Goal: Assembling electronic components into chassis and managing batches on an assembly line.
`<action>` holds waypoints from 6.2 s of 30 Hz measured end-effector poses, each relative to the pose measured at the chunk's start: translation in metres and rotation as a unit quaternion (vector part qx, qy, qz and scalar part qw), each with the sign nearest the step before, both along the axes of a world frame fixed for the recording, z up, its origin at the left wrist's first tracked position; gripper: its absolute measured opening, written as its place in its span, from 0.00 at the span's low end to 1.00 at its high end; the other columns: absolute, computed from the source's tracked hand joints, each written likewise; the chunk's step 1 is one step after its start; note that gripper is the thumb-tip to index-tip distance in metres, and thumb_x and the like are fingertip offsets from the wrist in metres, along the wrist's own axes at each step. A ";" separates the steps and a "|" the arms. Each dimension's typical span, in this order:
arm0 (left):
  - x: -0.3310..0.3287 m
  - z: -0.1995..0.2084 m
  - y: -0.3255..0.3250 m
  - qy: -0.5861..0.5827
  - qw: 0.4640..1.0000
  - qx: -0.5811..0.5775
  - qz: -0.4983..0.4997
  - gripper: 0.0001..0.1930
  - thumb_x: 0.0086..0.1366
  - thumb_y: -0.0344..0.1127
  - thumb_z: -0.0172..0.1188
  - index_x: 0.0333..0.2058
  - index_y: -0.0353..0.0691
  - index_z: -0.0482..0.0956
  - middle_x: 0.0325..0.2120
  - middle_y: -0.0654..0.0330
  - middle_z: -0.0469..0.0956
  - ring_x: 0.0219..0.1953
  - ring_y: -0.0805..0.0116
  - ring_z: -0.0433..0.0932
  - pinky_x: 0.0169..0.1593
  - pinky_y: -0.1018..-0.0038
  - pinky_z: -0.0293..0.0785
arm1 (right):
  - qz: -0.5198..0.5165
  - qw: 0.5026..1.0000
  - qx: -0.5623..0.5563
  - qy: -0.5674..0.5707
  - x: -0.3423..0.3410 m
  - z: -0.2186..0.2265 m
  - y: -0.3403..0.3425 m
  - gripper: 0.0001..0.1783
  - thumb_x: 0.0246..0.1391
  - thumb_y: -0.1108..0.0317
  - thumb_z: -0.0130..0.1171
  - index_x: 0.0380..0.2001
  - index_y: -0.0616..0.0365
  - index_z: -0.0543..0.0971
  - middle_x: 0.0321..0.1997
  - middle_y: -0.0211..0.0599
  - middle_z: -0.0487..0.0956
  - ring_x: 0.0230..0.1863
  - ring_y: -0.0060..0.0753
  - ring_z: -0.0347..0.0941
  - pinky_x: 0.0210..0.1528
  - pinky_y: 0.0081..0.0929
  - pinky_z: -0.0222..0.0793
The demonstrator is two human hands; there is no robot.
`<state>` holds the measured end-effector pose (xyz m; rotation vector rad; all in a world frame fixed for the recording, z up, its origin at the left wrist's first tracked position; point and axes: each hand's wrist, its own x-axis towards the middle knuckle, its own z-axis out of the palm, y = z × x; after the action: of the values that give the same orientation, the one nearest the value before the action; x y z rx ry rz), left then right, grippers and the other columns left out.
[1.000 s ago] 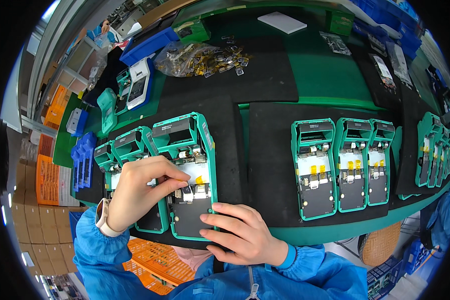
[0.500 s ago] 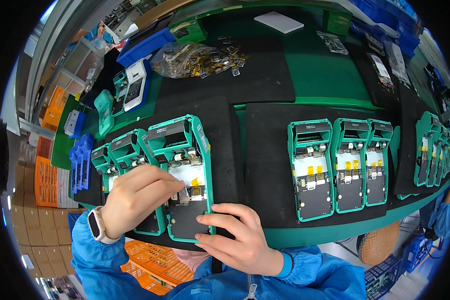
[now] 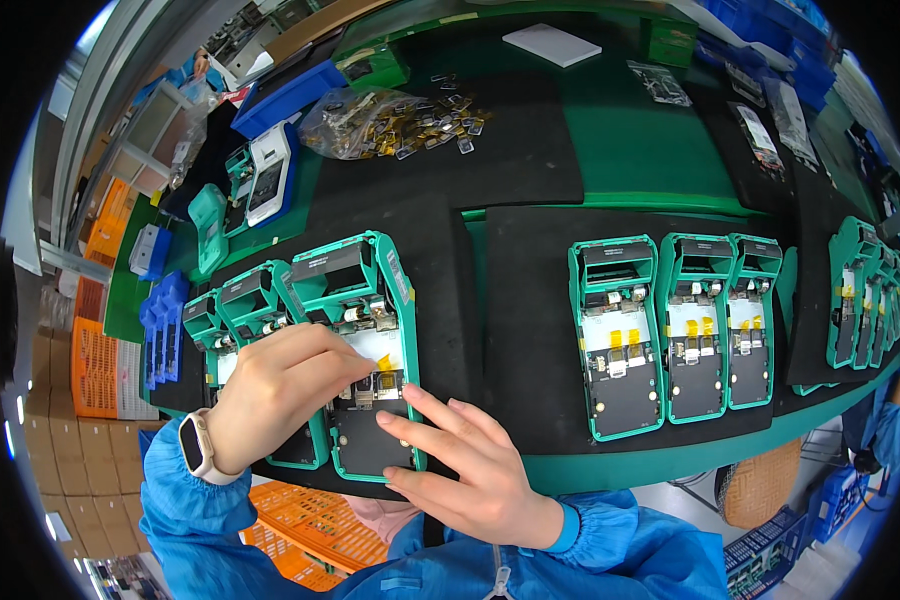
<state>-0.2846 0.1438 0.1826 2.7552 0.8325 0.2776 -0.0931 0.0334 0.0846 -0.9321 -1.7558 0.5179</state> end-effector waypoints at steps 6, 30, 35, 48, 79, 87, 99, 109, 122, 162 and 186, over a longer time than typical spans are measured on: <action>0.002 0.000 -0.001 -0.010 1.000 -0.011 0.011 0.09 0.53 0.26 0.65 0.35 0.38 0.82 0.31 0.59 0.78 0.34 0.60 0.80 0.36 0.69 0.77 | -0.012 1.000 -0.004 0.000 0.000 0.002 0.000 0.07 0.42 0.67 0.69 0.29 0.50 0.84 0.55 0.39 0.79 0.62 0.48 0.72 0.60 0.39 0.62; 0.041 0.002 0.202 -0.002 0.985 -0.164 0.057 0.11 0.64 0.30 0.59 0.44 0.32 0.81 0.32 0.54 0.85 0.36 0.66 0.84 0.40 0.74 0.77 | 0.020 0.998 0.003 0.053 0.001 -0.019 0.000 0.10 0.53 0.67 0.62 0.40 0.51 0.82 0.59 0.36 0.77 0.66 0.40 0.68 0.63 0.35 0.56; 0.047 -0.059 0.271 0.093 0.982 -0.074 0.147 0.15 0.58 0.42 0.68 0.37 0.36 0.82 0.30 0.54 0.83 0.34 0.62 0.83 0.38 0.67 0.76 | 0.048 0.997 -0.009 0.054 0.001 -0.021 -0.004 0.09 0.50 0.68 0.66 0.38 0.49 0.85 0.58 0.34 0.79 0.65 0.39 0.69 0.68 0.35 0.49; 0.056 -0.079 0.290 -0.052 0.952 -0.251 0.167 0.10 0.61 0.36 0.68 0.35 0.35 0.80 0.26 0.67 0.78 0.27 0.82 0.73 0.31 0.82 0.68 | 0.053 0.995 -0.032 0.080 0.000 -0.023 -0.004 0.07 0.54 0.65 0.64 0.37 0.48 0.85 0.59 0.31 0.78 0.66 0.36 0.68 0.63 0.34 0.54; -0.053 0.017 -0.066 -0.155 0.963 -0.218 0.021 0.12 0.55 0.32 0.69 0.40 0.43 0.83 0.27 0.63 0.70 0.28 0.65 0.74 0.31 0.73 0.73 | 0.113 0.992 -0.007 -0.064 -0.028 0.062 0.007 0.27 0.45 0.74 0.65 0.53 0.65 0.77 0.32 0.38 0.83 0.32 0.34 0.81 0.31 0.24 0.74; -0.108 0.006 -0.014 -0.278 0.928 -0.163 0.190 0.07 0.51 0.28 0.73 0.31 0.38 0.87 0.23 0.67 0.75 0.25 0.77 0.71 0.27 0.79 0.65 | 0.169 0.982 0.055 -0.064 -0.053 0.048 0.019 0.14 0.47 0.70 0.62 0.40 0.57 0.83 0.43 0.35 0.82 0.53 0.41 0.78 0.41 0.28 0.78; -0.099 0.001 0.002 -0.210 0.922 -0.222 0.237 0.05 0.55 0.25 0.69 0.32 0.37 0.86 0.31 0.58 0.83 0.32 0.74 0.80 0.34 0.79 0.75 | 0.123 0.980 0.083 -0.129 -0.077 0.028 0.012 0.09 0.49 0.69 0.60 0.35 0.57 0.83 0.44 0.38 0.83 0.50 0.35 0.80 0.53 0.31 0.78; -0.085 0.002 0.002 -0.092 0.962 -0.147 0.212 0.06 0.55 0.27 0.68 0.33 0.37 0.85 0.29 0.59 0.83 0.31 0.67 0.82 0.35 0.74 0.75 | 0.115 0.979 0.095 -0.140 -0.076 0.027 0.013 0.08 0.49 0.69 0.60 0.33 0.57 0.83 0.44 0.38 0.83 0.50 0.35 0.80 0.53 0.29 0.78; -0.087 -0.005 0.000 -0.060 0.983 -0.049 0.168 0.08 0.50 0.24 0.68 0.32 0.37 0.85 0.28 0.59 0.82 0.31 0.62 0.81 0.34 0.71 0.77 | 0.107 0.980 0.092 -0.143 -0.077 0.030 0.013 0.08 0.48 0.68 0.63 0.33 0.56 0.85 0.42 0.34 0.85 0.48 0.33 0.82 0.48 0.28 0.80; -0.082 0.017 -0.063 -0.115 0.991 -0.072 0.017 0.11 0.50 0.36 0.72 0.32 0.41 0.82 0.30 0.62 0.79 0.30 0.65 0.78 0.32 0.74 0.75 | 0.092 0.995 0.044 -0.008 -0.081 0.025 0.011 0.08 0.49 0.70 0.61 0.34 0.59 0.77 0.39 0.40 0.84 0.44 0.40 0.83 0.48 0.32 0.80; -0.069 -0.009 -0.005 -0.069 0.991 0.040 0.107 0.10 0.50 0.25 0.70 0.33 0.38 0.83 0.27 0.62 0.78 0.29 0.65 0.76 0.34 0.72 0.72 | 0.077 0.989 0.085 -0.092 -0.079 0.028 0.015 0.06 0.47 0.67 0.66 0.29 0.56 0.82 0.38 0.35 0.85 0.45 0.31 0.83 0.48 0.28 0.81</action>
<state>-0.3541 0.1388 0.1738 2.6809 1.1030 0.5469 -0.1719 0.0486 0.1125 -0.7469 -2.0171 0.3812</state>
